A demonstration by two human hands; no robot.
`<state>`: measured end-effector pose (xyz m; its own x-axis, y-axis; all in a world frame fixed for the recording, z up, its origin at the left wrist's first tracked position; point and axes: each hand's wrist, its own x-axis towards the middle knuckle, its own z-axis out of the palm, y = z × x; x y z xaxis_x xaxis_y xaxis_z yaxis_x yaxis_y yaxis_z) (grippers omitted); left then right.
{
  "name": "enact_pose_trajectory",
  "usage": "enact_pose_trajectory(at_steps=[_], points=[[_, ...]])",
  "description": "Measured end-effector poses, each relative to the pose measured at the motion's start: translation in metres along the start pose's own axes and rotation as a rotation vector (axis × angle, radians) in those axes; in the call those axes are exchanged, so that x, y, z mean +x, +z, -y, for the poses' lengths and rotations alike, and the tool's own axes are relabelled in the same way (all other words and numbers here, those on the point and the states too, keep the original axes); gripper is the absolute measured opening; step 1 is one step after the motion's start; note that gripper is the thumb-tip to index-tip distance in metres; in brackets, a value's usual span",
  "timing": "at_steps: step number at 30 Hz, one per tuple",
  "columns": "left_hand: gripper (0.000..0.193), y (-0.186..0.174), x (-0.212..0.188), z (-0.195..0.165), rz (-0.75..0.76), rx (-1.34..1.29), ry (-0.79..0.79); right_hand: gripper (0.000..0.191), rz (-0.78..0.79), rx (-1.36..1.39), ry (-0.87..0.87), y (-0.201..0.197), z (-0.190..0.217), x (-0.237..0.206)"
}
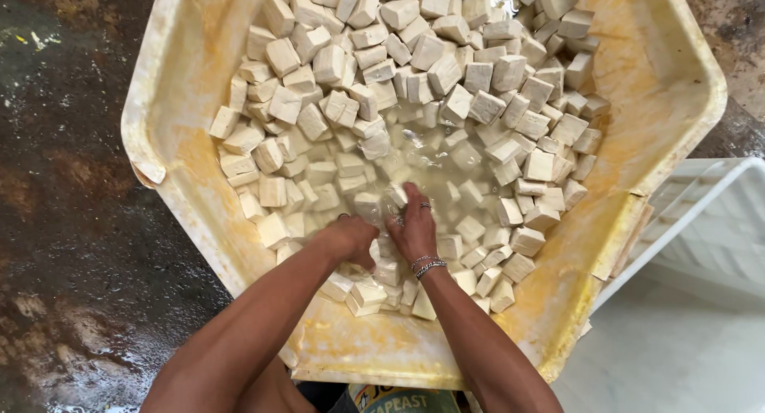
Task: The person kneels beside a large water-filled tub of tofu cubes and transfers handfuls of cubes one at a time into a white plastic crate, arranging them in neat rows on the crate floor. They occasionally gather several cubes in both hands before placing them, repeating the transfer across the episode.
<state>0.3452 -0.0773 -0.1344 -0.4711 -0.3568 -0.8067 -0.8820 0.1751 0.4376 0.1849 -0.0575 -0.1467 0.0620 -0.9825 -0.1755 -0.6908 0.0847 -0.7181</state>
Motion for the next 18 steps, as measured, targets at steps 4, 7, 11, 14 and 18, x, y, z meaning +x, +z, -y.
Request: enact_pose_trajectory(at_steps=[4, 7, 11, 14, 18], points=[[0.087, 0.003, -0.003, 0.002, 0.074, -0.132, -0.072, 0.086, 0.079, -0.056, 0.215, 0.006, 0.001, 0.003], [0.076, 0.015, -0.008, 0.002, 0.062, -0.063, 0.011, 0.091, 0.05, -0.077, 0.05, 0.012, -0.002, 0.006], [0.069, 0.026, -0.014, -0.008, -0.083, -0.014, 0.015, 0.09, 0.073, -0.015, 0.061, 0.005, -0.005, 0.015], [0.072, 0.021, -0.01, -0.013, -0.082, -0.045, 0.029, 0.084, 0.083, 0.169, 0.013, -0.018, -0.012, 0.025], [0.071, 0.014, -0.004, -0.007, -0.041, -0.224, 0.012, 0.079, 0.312, 0.216, 0.141, -0.075, -0.015, 0.035]])
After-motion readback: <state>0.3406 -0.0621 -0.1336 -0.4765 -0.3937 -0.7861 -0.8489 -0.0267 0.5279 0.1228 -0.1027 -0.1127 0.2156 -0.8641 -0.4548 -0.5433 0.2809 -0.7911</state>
